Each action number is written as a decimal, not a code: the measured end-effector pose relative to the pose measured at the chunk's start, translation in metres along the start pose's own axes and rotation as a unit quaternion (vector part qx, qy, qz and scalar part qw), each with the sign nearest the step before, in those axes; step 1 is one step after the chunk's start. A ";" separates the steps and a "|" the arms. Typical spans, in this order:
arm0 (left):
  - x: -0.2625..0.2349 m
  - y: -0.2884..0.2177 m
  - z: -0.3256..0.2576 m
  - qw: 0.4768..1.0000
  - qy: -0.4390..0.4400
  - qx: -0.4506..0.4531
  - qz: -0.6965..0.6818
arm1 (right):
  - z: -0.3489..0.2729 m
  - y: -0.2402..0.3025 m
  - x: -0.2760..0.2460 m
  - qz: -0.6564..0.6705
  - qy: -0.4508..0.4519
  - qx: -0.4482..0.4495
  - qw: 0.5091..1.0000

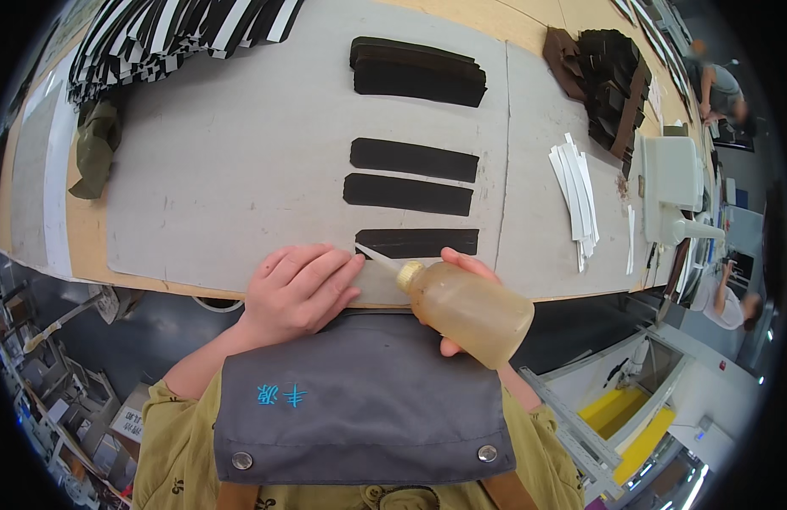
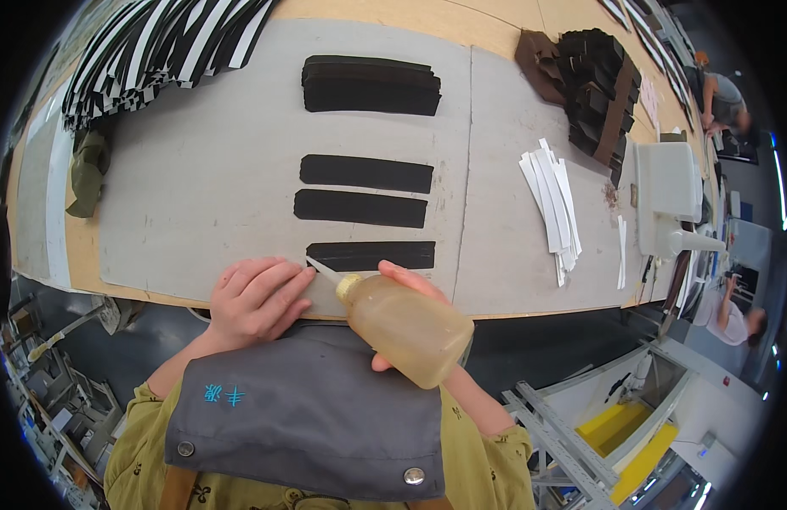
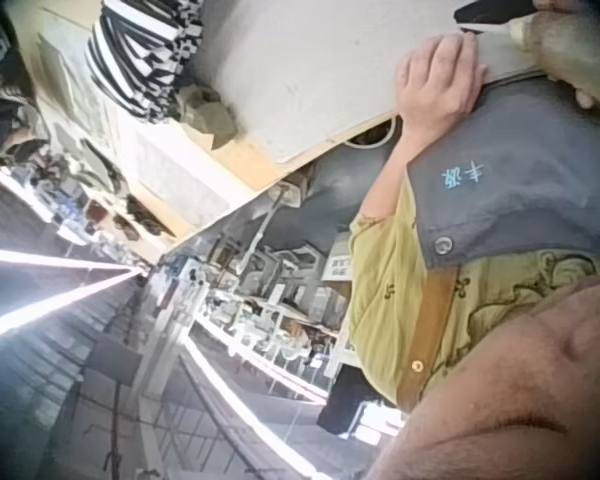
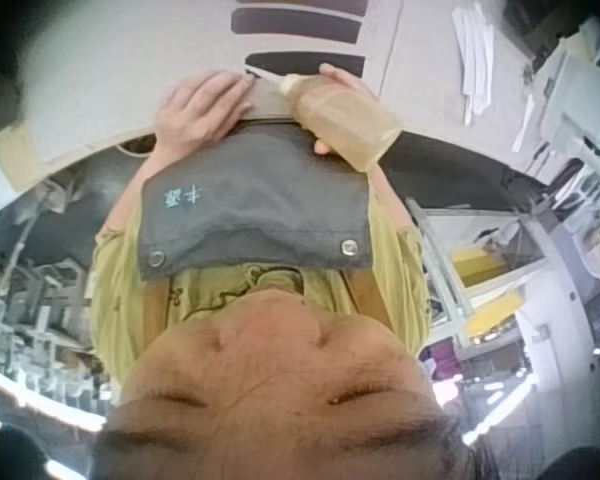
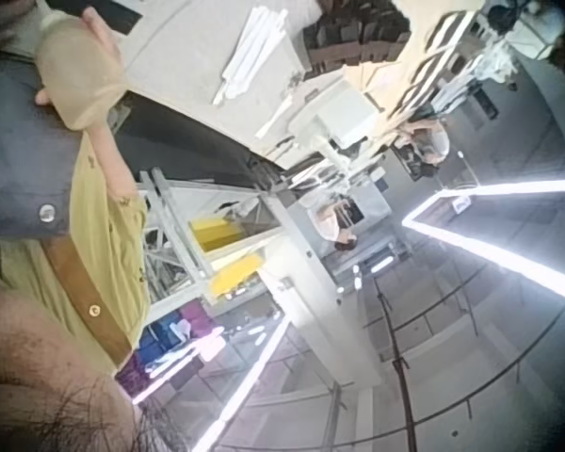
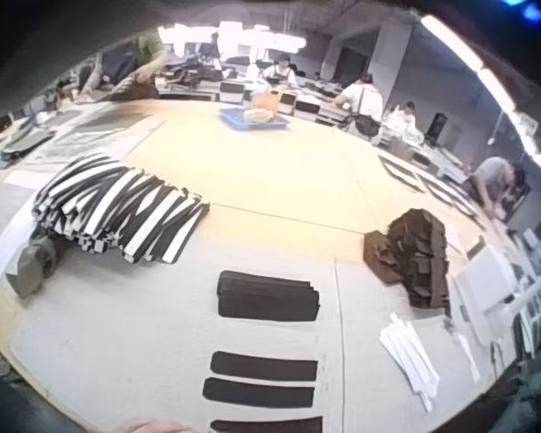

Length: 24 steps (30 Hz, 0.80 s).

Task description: The person assembles small fabric strips by applying glue to black rectangular pieces and adhering white strips to them. They handle the materials one at a time, arranging them on a workbench in a factory setting.

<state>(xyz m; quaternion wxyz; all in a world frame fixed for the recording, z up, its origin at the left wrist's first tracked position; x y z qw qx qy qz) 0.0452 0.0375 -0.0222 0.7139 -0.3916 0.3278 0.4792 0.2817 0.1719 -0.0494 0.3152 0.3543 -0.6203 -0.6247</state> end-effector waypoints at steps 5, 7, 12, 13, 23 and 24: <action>0.000 0.002 0.001 1.000 0.014 -0.007 -0.016 | 0.004 0.018 0.012 0.272 -0.155 0.081 0.946; -0.004 0.005 0.001 0.998 0.036 -0.029 -0.046 | 0.003 0.019 0.002 0.315 -0.247 0.060 0.914; -0.009 0.028 0.020 0.982 0.158 -0.104 -0.023 | -0.011 0.013 -0.034 0.374 -0.351 0.032 0.858; -0.010 0.031 0.026 0.982 0.157 -0.103 -0.023 | -0.010 0.014 -0.034 0.362 -0.371 0.032 0.854; -0.009 0.031 0.030 0.983 0.151 -0.098 -0.044 | -0.011 0.021 -0.041 0.199 -0.456 0.089 0.863; -0.009 0.031 0.030 0.983 0.143 -0.102 -0.050 | -0.011 0.022 -0.040 0.192 -0.459 0.088 0.863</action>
Point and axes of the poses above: each hand's wrist, its own z-axis towards the middle knuckle, its own x-axis out of the palm, y = z × x, the point moved 3 cm from there along z, towards the middle knuckle, and after that the axes turned 7 degrees about x, right-handed, at the moved point
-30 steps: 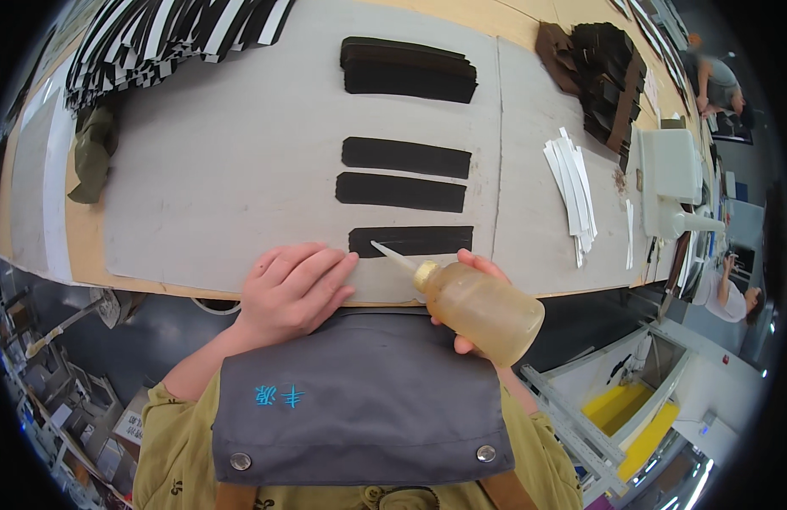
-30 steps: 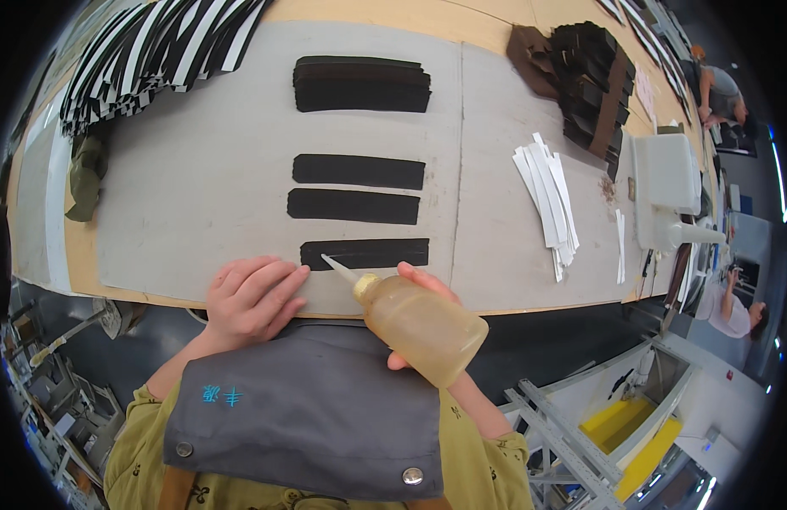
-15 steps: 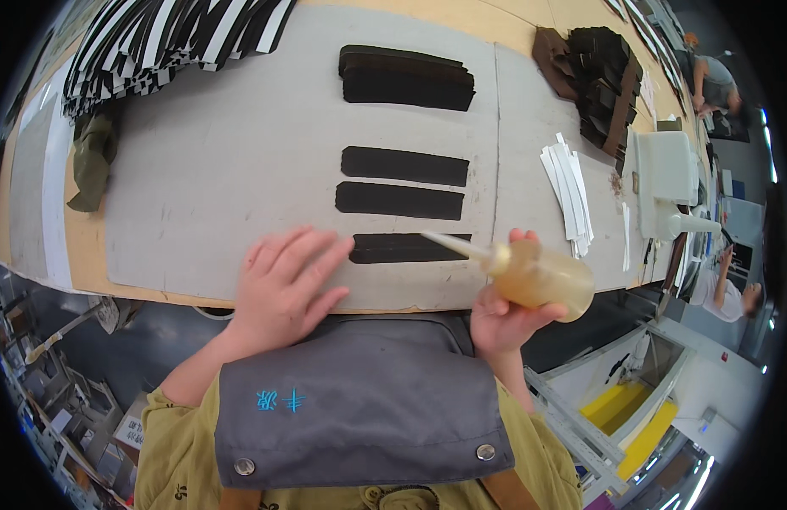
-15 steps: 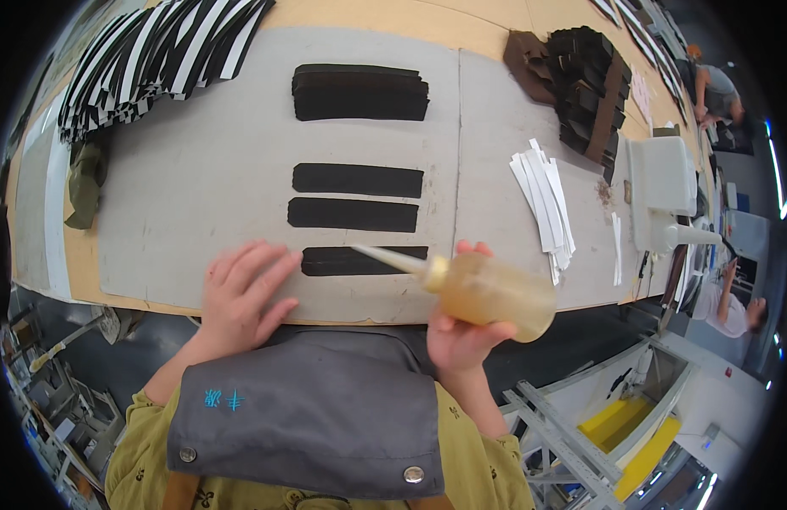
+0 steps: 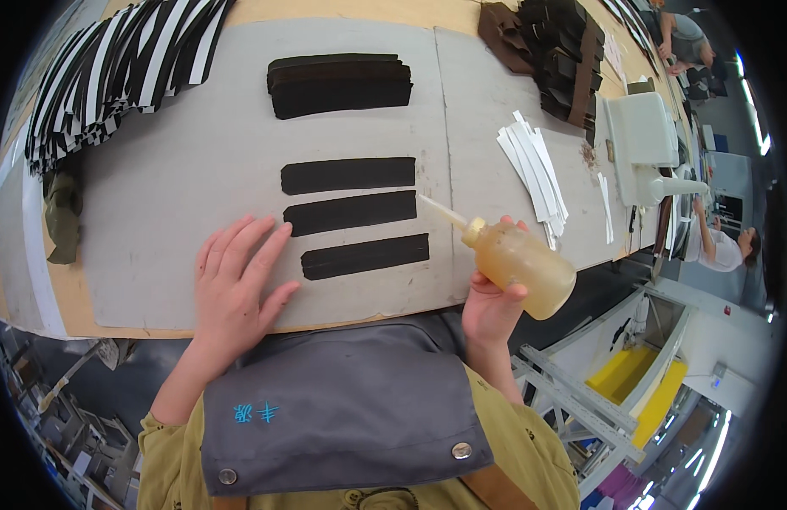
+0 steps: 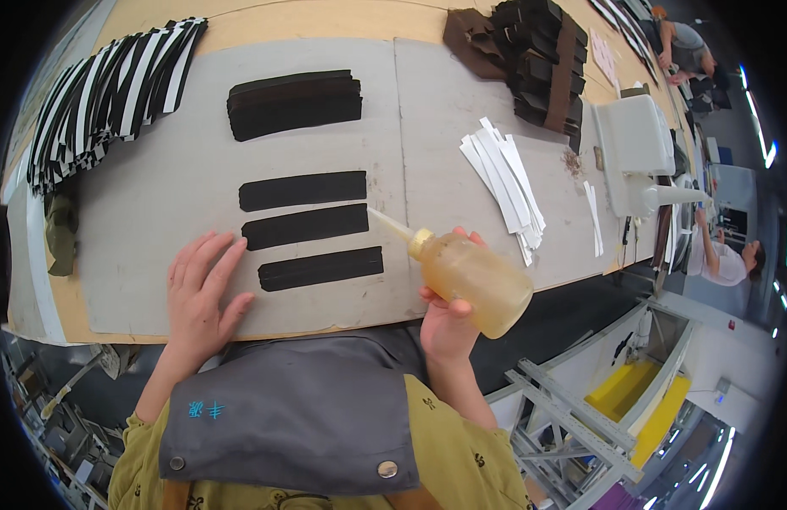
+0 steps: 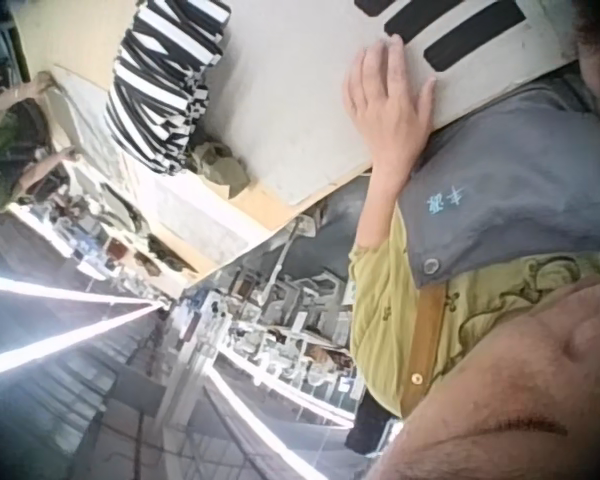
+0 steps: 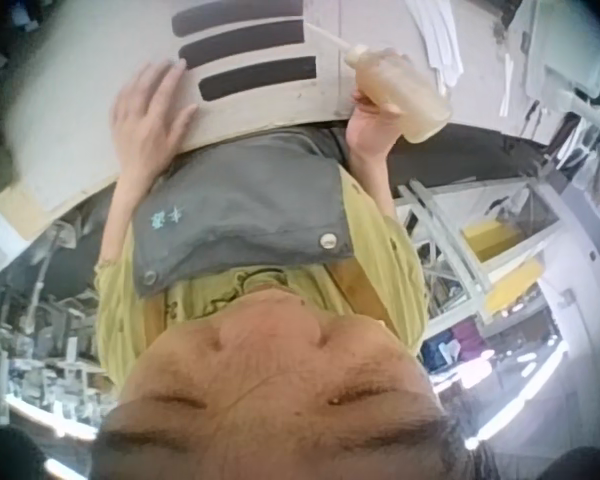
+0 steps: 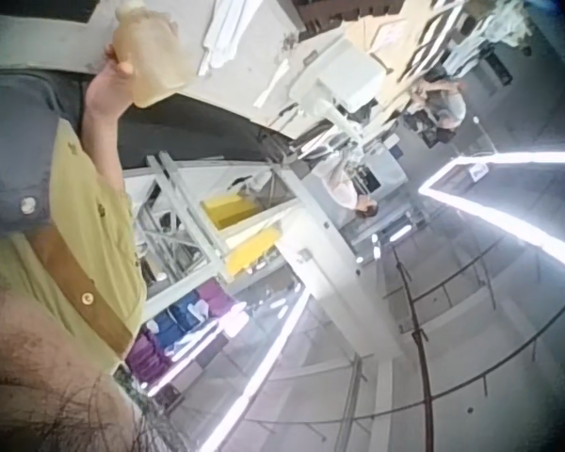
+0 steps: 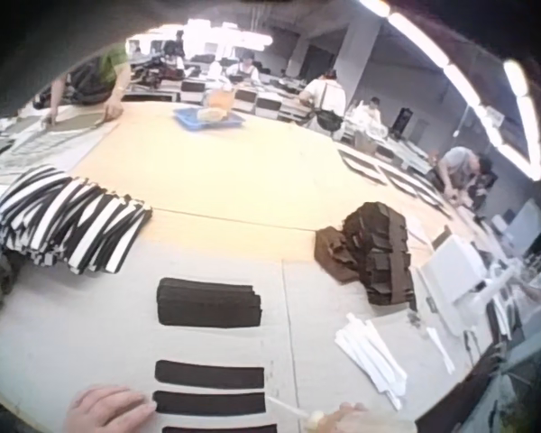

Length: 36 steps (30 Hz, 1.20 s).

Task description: The person assembles small fabric strips by applying glue to black rectangular pieces and adhering white strips to them. They handle the materials one at a time, arranging them on a workbench in a factory setting.

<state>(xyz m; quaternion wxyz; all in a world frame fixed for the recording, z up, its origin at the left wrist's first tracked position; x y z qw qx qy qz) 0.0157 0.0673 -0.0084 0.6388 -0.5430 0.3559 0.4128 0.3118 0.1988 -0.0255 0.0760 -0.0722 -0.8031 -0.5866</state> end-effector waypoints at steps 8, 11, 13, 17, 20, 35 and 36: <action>-0.001 0.001 0.000 1.000 -0.018 0.018 0.003 | -0.004 0.002 0.010 -0.062 0.008 -0.015 0.998; -0.001 0.002 0.000 1.000 -0.017 0.015 0.000 | -0.007 0.002 0.013 -0.066 0.010 -0.023 0.997; -0.001 0.001 0.000 1.000 -0.018 0.014 -0.002 | -0.010 0.002 0.018 -0.065 0.010 -0.024 0.998; -0.002 0.002 0.000 1.000 -0.020 0.014 -0.003 | -0.012 -0.002 0.019 -0.090 0.028 -0.003 0.995; -0.001 0.002 -0.001 1.000 -0.022 0.015 -0.005 | -0.013 -0.004 0.026 -0.102 0.039 0.007 0.994; -0.001 0.006 -0.001 0.999 -0.033 0.021 -0.015 | -0.014 -0.011 0.061 -0.228 0.222 -0.052 0.947; -0.001 0.006 -0.001 0.999 -0.031 0.021 -0.016 | -0.013 -0.011 0.066 -0.223 0.249 -0.071 0.940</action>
Point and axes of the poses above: each hand's wrist, its own z-axis towards the middle knuckle, its own x-axis out of the palm, y = z × x, the point moved 3 cm from there along z, towards the middle knuckle, and after that the axes turned 7 degrees about x, right-handed, at the moved point
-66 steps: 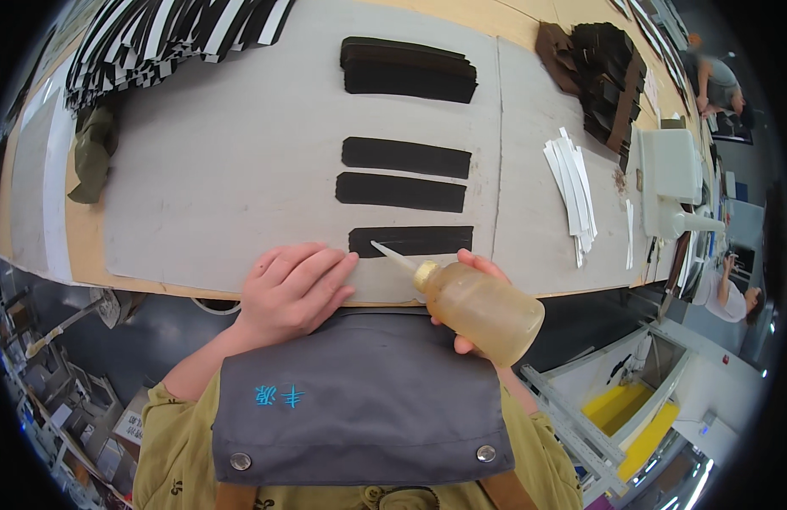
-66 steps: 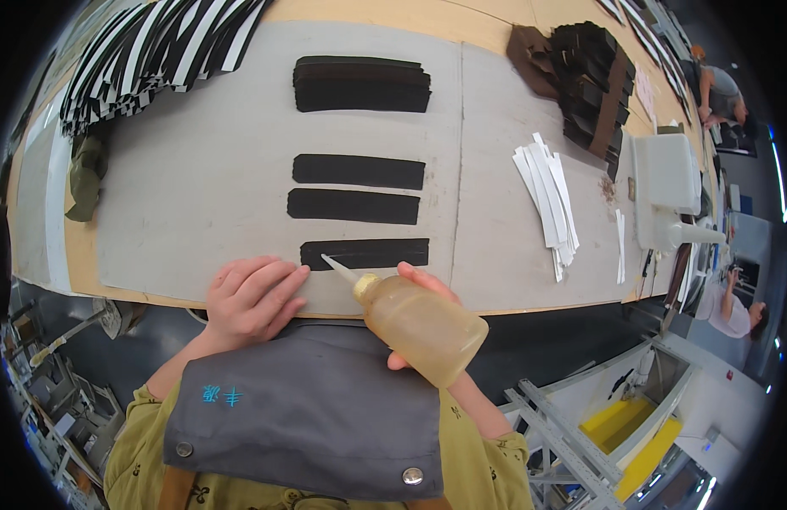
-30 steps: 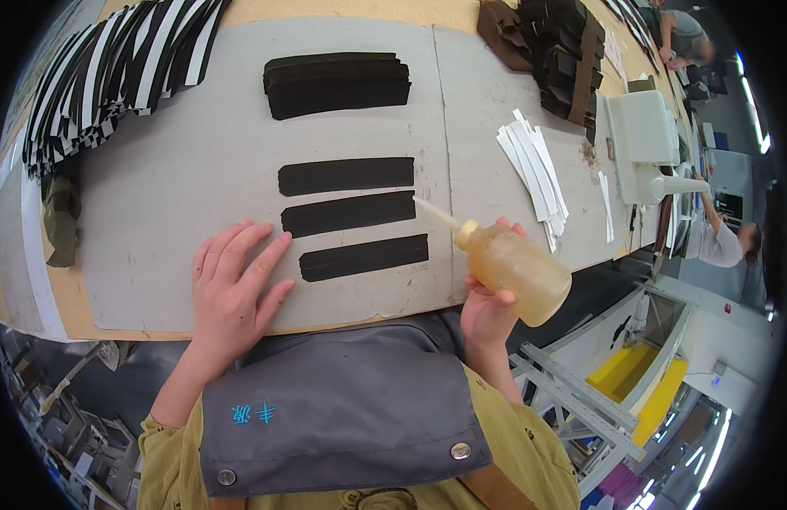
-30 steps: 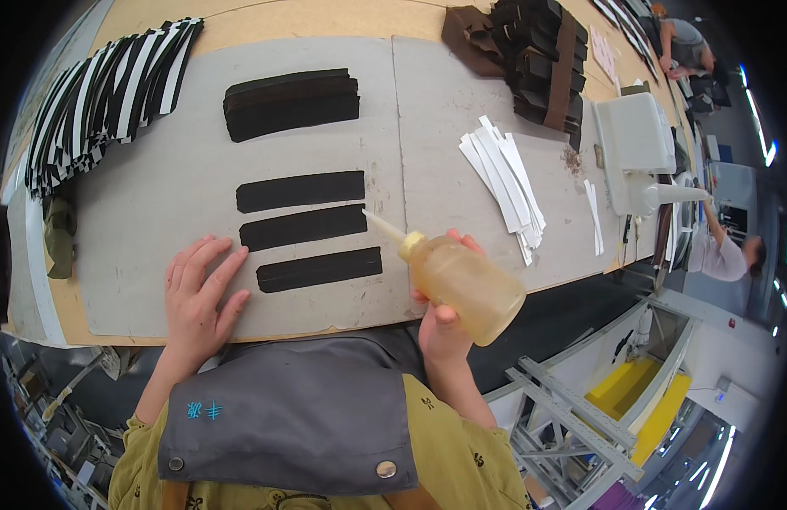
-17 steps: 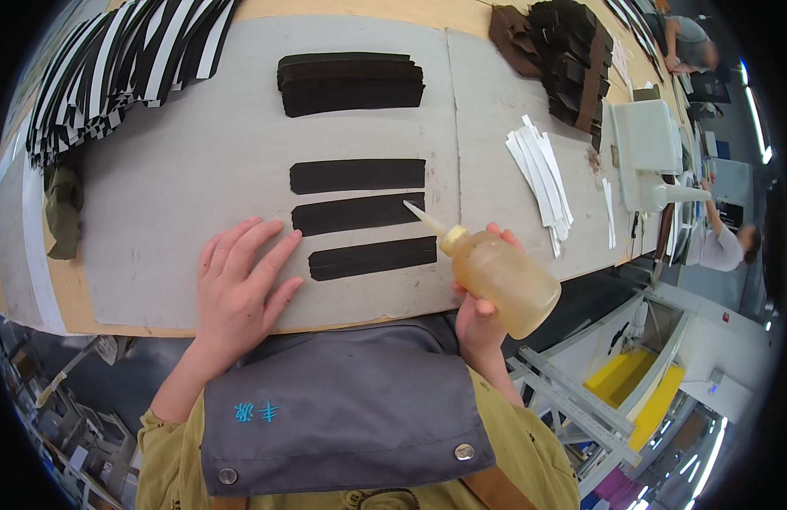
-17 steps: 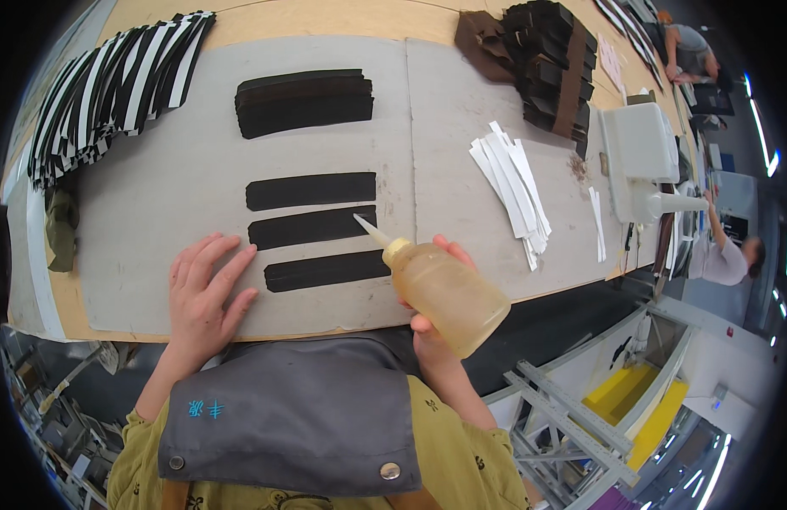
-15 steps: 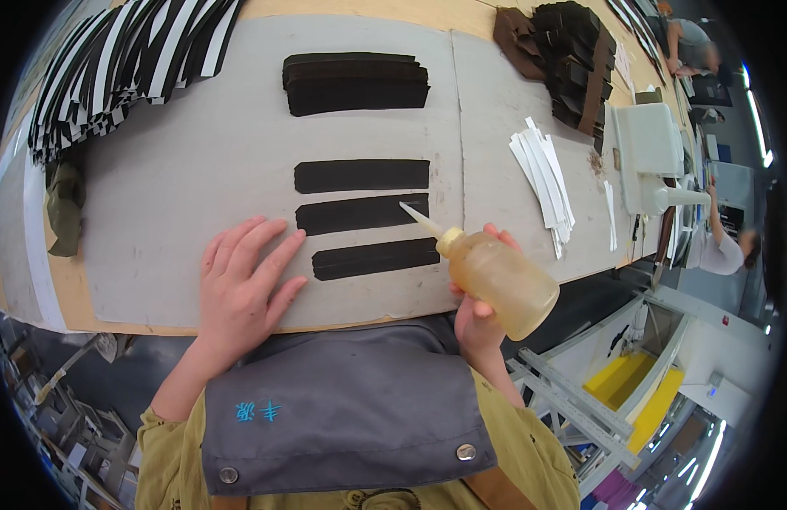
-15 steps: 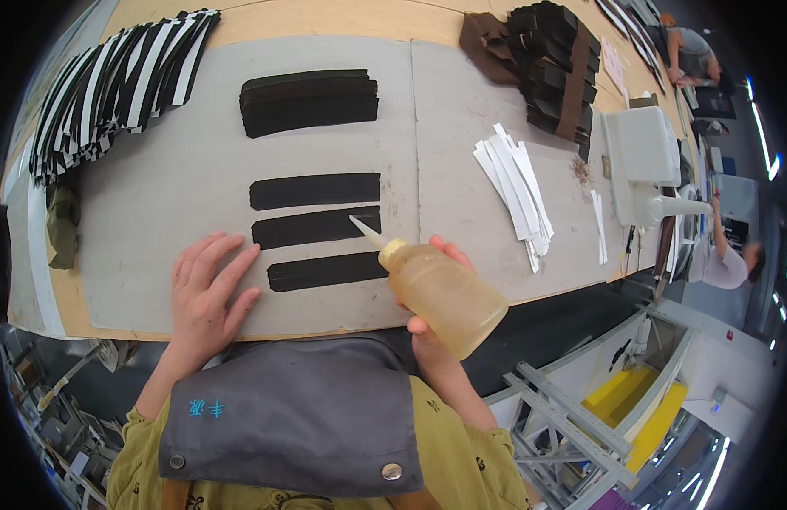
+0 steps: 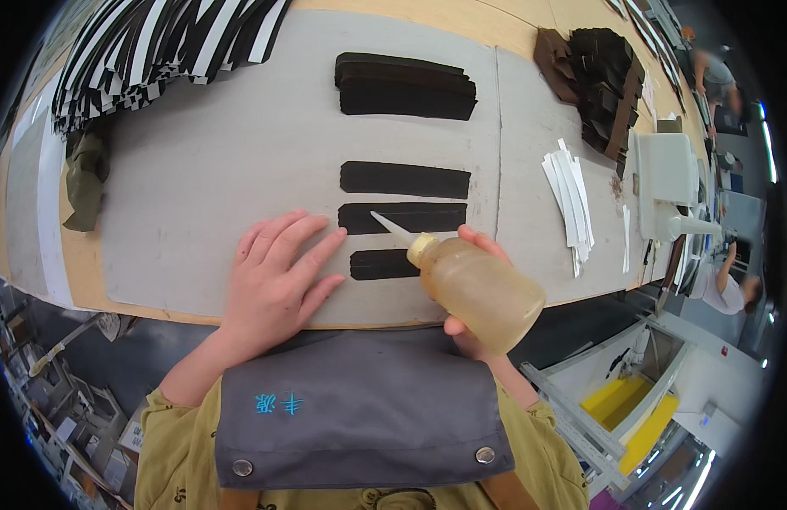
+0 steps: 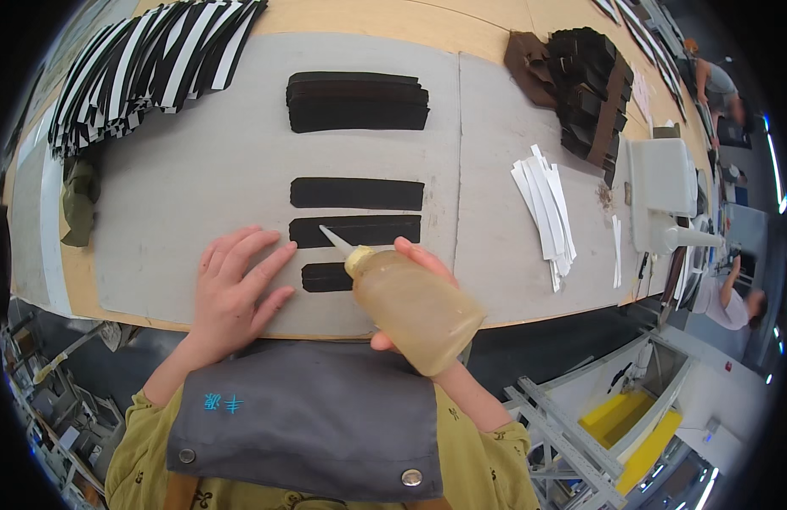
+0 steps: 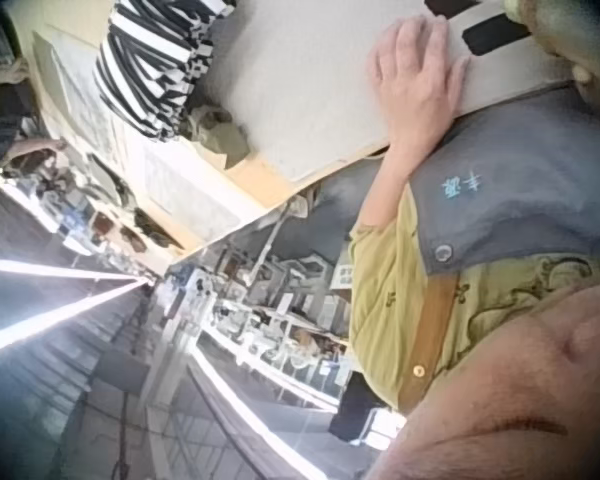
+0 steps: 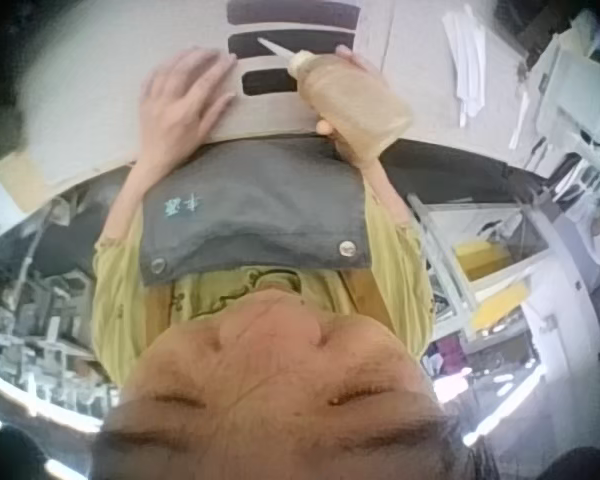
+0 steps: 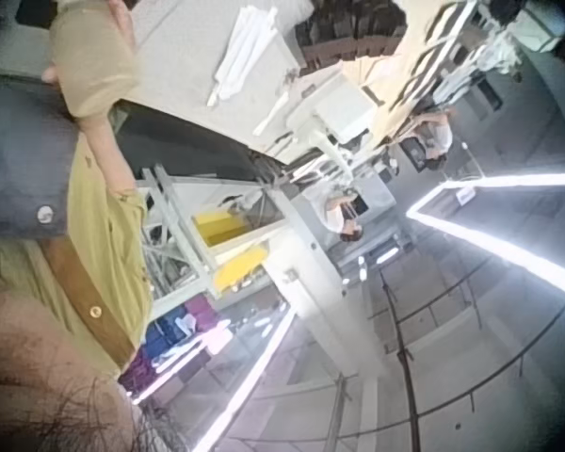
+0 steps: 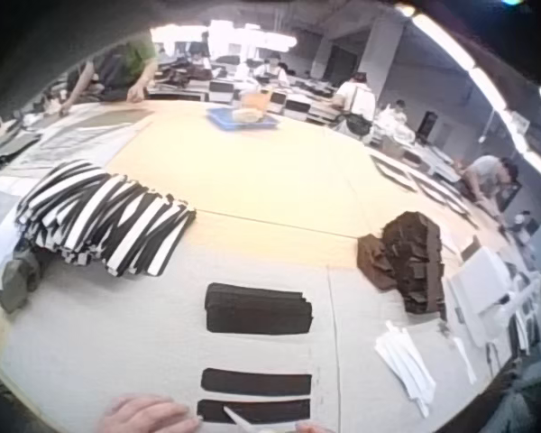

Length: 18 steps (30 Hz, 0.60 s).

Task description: The person assembles small fabric strips by applying glue to black rectangular pieces and adhering white strips to them. They handle the materials one at a time, arranging them on a workbench in a factory setting.

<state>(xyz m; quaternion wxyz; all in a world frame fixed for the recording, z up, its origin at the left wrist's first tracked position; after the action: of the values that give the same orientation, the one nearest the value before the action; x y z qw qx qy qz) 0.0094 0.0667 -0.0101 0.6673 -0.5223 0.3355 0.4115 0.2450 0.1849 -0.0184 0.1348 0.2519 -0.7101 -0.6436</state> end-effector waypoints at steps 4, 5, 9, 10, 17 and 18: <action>0.000 -0.001 0.000 1.000 0.001 -0.001 0.002 | 0.013 0.002 0.011 -0.017 0.087 -0.091 0.992; 0.000 -0.001 0.000 1.000 0.001 -0.002 0.004 | 0.015 0.003 0.013 -0.020 0.097 -0.095 0.990; 0.001 -0.001 0.000 1.000 0.005 -0.005 0.001 | 0.014 0.004 0.019 -0.014 0.107 -0.113 0.988; 0.001 -0.001 0.000 1.000 0.004 -0.007 0.000 | 0.012 0.003 0.018 -0.011 0.111 -0.101 0.989; 0.001 -0.002 0.001 1.000 0.005 -0.009 -0.005 | -0.006 -0.001 -0.019 -0.059 -0.010 -0.091 0.994; 0.001 -0.002 0.001 1.000 0.006 -0.009 -0.007 | -0.010 -0.005 -0.025 -0.046 -0.050 -0.071 0.995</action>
<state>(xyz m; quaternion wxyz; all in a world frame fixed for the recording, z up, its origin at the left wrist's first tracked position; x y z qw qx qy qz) 0.0116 0.0672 -0.0097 0.6634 -0.5330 0.3321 0.4068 0.2724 0.1897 -0.0189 0.0869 0.2421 -0.6561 -0.7095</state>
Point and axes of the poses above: each hand's wrist, its own z-axis towards the middle knuckle, its own x-axis out of the palm, y = z × x, the point moved 3 cm from there along z, towards the middle knuckle, and after that the axes turned 7 degrees about x, right-handed, at the moved point
